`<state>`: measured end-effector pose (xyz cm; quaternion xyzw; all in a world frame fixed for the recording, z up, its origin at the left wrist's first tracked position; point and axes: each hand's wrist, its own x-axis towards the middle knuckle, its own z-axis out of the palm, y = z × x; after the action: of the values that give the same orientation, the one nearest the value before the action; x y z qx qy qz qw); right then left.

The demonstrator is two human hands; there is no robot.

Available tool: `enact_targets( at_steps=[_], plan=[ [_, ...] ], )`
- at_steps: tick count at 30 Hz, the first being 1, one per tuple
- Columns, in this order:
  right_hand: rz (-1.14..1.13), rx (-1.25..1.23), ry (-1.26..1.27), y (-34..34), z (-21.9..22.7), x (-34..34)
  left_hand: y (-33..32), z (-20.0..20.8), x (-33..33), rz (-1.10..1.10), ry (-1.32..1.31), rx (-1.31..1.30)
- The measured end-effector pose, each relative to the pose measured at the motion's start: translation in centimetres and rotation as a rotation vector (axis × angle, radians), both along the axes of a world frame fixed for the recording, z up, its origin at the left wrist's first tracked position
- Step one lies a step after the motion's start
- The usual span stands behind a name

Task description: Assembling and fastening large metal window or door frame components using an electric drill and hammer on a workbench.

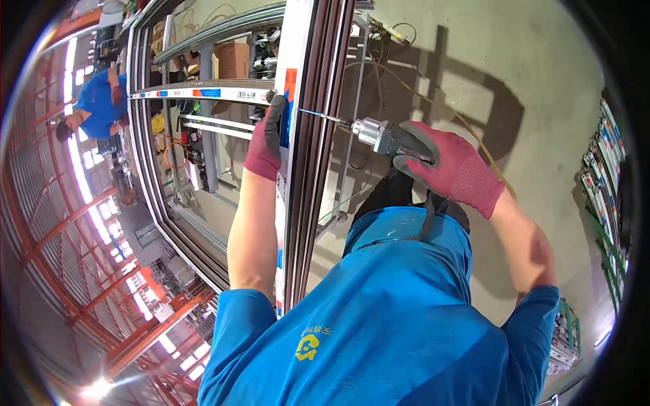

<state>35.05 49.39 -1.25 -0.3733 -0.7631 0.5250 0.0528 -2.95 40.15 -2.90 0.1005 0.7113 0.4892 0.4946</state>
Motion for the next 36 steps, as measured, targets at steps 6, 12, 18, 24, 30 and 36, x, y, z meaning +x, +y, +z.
enact_targets(
  at_steps=[6,12,18,24,30,36],
  plan=[
    [0.023,-0.066,-0.066,0.6,0.5,-0.3,0.0,0.6,0.2,0.013,-0.028,-0.010],
    [0.020,-0.045,-0.021,0.6,0.3,-0.7,0.1,0.6,0.4,0.027,-0.013,-0.001],
    [0.006,-0.034,-0.004,0.5,0.4,-0.7,-0.1,-0.2,-0.5,0.017,-0.053,-0.021],
    [-0.010,-0.032,0.043,0.1,0.6,-0.6,0.0,0.5,0.1,-0.028,0.055,-0.031],
    [-0.008,-0.005,0.004,-0.1,-0.1,-0.6,-0.1,0.4,0.0,-0.021,0.017,-0.031],
    [-0.012,0.022,0.001,-0.1,0.3,-0.7,0.2,0.7,0.7,-0.011,-0.015,-0.011]
  ],
)
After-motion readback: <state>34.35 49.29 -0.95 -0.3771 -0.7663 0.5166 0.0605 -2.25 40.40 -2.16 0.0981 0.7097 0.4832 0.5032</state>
